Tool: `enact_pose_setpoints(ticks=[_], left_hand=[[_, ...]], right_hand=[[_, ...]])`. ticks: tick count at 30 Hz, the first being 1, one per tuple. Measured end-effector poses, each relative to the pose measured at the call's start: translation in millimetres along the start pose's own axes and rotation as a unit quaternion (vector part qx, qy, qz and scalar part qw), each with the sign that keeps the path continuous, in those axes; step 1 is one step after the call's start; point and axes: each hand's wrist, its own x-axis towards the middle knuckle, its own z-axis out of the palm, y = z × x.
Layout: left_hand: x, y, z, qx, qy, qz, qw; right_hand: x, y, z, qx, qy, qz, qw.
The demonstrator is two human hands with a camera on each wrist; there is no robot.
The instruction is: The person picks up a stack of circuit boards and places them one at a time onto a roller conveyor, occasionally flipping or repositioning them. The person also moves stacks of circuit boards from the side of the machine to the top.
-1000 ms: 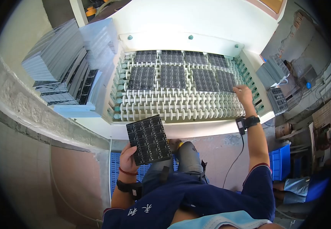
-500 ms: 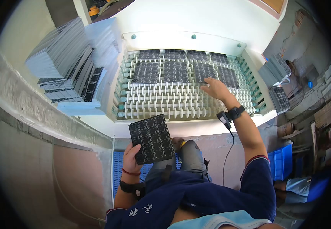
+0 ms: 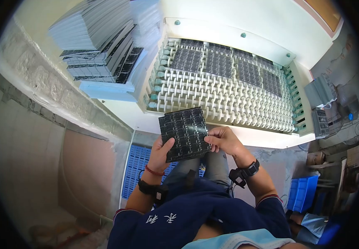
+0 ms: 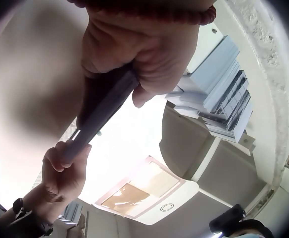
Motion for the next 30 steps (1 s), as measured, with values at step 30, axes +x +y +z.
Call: enact_pose_setpoints(ticks=[30], left_hand=[[7.3, -5.0, 7.7, -0.015, -0.015, -0.030, 0.999]], right_hand=[[-8.6, -16.2, -38.3, -0.056, 0.134, -0.051, 0.988]])
